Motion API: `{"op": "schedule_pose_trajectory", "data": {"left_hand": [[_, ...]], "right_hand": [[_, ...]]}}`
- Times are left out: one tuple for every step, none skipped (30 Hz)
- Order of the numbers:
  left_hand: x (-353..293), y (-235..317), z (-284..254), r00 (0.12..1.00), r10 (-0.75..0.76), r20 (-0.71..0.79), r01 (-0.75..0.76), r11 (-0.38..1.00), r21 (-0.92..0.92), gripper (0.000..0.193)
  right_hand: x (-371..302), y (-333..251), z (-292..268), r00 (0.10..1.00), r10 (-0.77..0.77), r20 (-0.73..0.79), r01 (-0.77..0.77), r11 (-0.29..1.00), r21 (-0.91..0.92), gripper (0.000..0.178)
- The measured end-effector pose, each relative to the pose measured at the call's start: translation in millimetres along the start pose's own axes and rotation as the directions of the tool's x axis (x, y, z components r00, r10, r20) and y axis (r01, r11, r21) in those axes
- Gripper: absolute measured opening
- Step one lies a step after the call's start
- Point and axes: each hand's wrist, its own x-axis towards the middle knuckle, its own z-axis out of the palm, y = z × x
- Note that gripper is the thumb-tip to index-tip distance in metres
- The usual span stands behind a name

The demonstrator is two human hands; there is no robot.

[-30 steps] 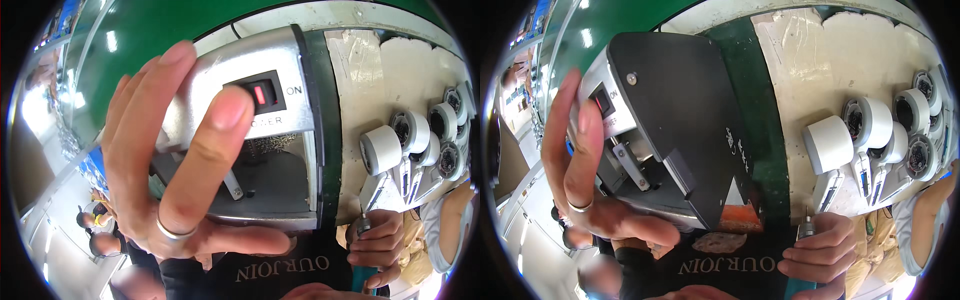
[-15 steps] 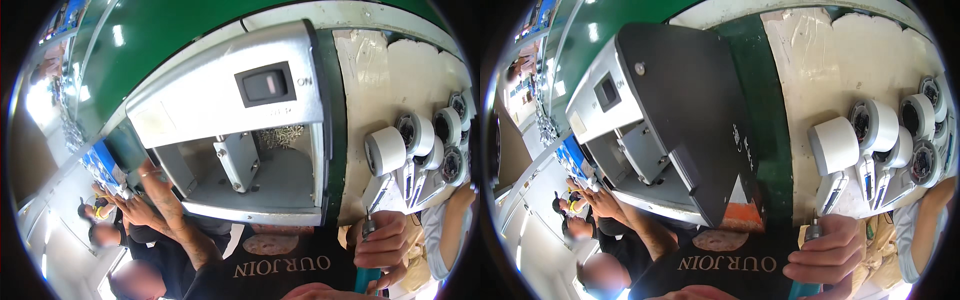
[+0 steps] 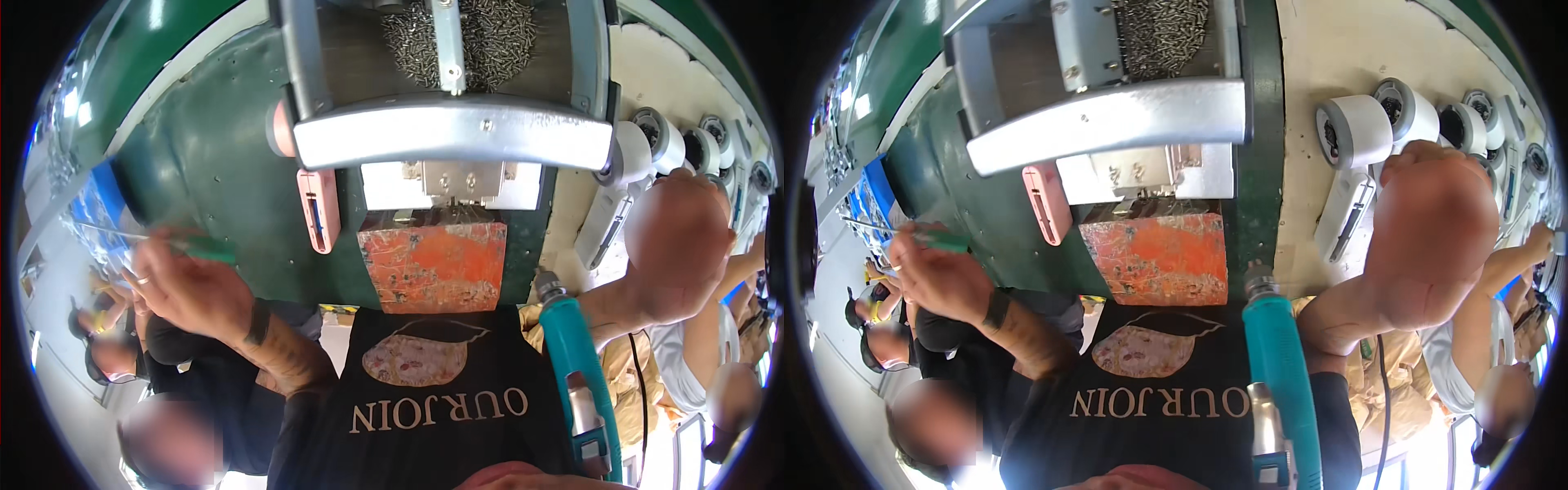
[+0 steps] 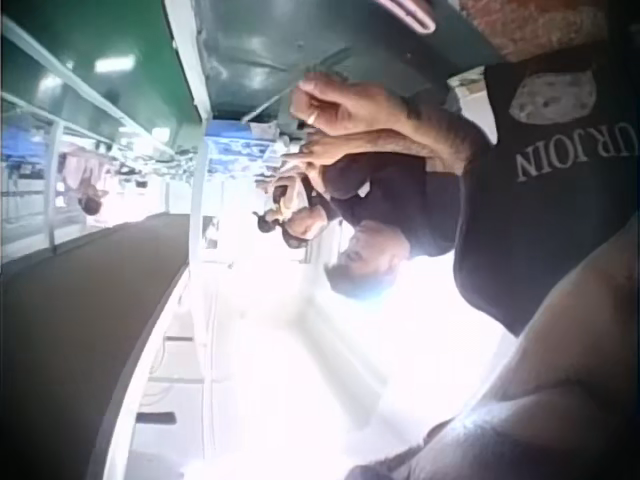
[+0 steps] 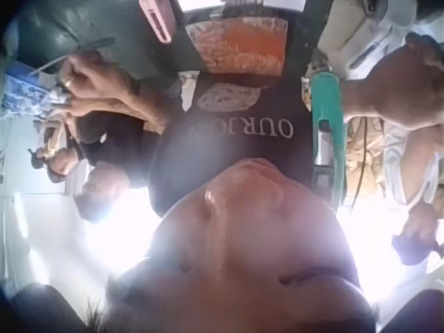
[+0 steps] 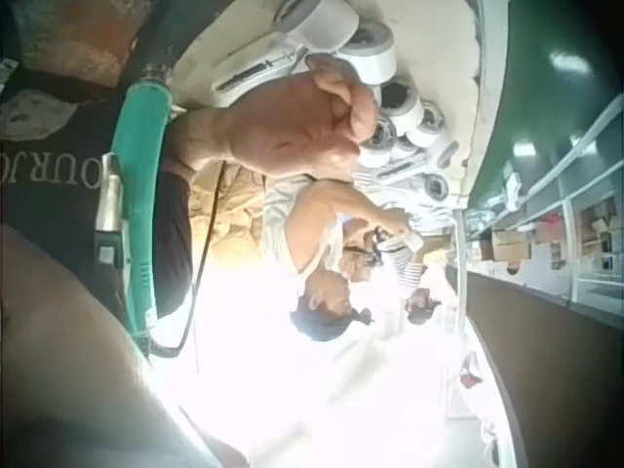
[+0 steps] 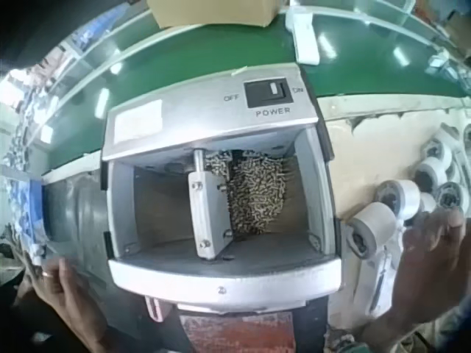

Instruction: Assembling portable handheld fans on an industrial production line using electric and manual screwdrivers.

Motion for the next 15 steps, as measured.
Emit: {"op": "schedule_pose_trajectory", "data": {"left_hand": [[8.0, 22.4, -5.2, 0.996, 0.037, 0.082, -0.024, 0.989, -0.148, 0.018], [4.5, 35.5, 17.0, 0.998, -0.002, 0.060, 0.019, 0.960, -0.280, 0.019], [-4.5, 55.8, 43.2, 0.998, -0.040, 0.046, 0.055, 0.916, -0.397, 0.020], [-9.1, 76.1, 61.1, 0.931, -0.062, 0.359, 0.271, 0.776, -0.569, 0.023], [-8.8, 83.4, 68.9, 0.931, -0.043, 0.362, 0.260, 0.774, -0.577, 0.023], [-4.7, 96.5, 81.9, 0.901, 0.064, 0.430, 0.195, 0.825, -0.531, 0.027], [-3.4, 85.4, 111.5, 0.838, 0.154, 0.524, 0.169, 0.839, -0.517, 0.030], [0.4, 86.6, 118.4, 0.765, 0.254, 0.592, 0.078, 0.875, -0.477, 0.033], [5.5, 86.0, 125.0, 0.676, 0.339, 0.654, -0.021, 0.896, -0.443, 0.036], [7.7, 90.8, 134.3, 0.589, 0.392, 0.707, -0.116, 0.907, -0.406, 0.039], [10.5, 93.3, 147.6, 0.488, 0.433, 0.757, -0.204, 0.901, -0.384, 0.042], [14.1, 95.8, 160.9, 0.382, 0.460, 0.802, -0.293, 0.883, -0.367, 0.045], [32.1, 97.1, 170.5, 0.209, 0.503, 0.839, -0.610, 0.738, -0.290, 0.057], [39.0, 89.3, 170.8, 0.205, 0.556, 0.805, -0.797, 0.572, -0.193, 0.066], [40.9, 88.8, 172.7, 0.202, 0.529, 0.824, -0.827, 0.543, -0.146, 0.069]], "right_hand": [[7.4, -8.2, 5.9, 0.999, 0.002, 0.052, 0.002, 0.997, -0.074, 0.056], [13.6, -20.4, 9.9, 0.995, 0.005, 0.095, 0.013, 0.981, -0.192, 0.057], [24.6, -26.1, 8.0, 0.968, -0.008, 0.250, 0.098, 0.932, -0.350, 0.071], [34.3, -35.6, 22.5, 0.926, 0.045, 0.375, 0.151, 0.866, -0.477, 0.079], [47.9, -34.8, 47.2, 0.860, 0.118, 0.496, 0.223, 0.788, -0.574, 0.088], [65.5, -36.6, 61.7, 0.756, 0.117, 0.644, 0.258, 0.851, -0.457, 0.098], [80.5, -32.8, 66.6, 0.673, 0.047, 0.738, 0.337, 0.868, -0.363, 0.085], [69.1, -13.3, 64.4, 0.707, -0.112, 0.699, 0.396, 0.881, -0.259, 0.072], [57.9, 7.6, 63.7, 0.721, -0.266, 0.640, 0.461, 0.874, -0.155, 0.060], [57.3, -0.8, 73.6, 0.805, -0.268, 0.529, 0.407, 0.899, -0.164, 0.059], [33.5, -10.8, 93.2, 0.967, -0.240, 0.085, 0.245, 0.789, -0.564, 0.060], [37.7, -3.4, 77.5, 0.952, -0.305, 0.032, 0.291, 0.866, -0.406, 0.061], [38.3, -25.1, 75.6, 0.978, -0.181, -0.101, 0.120, 0.891, -0.437, 0.059], [38.6, -16.4, 71.0, 0.919, -0.268, -0.290, 0.167, 0.929, -0.329, 0.057], [39.9, -13.6, 48.8, 0.918, -0.287, -0.273, 0.269, 0.958, -0.102, 0.055]]}}
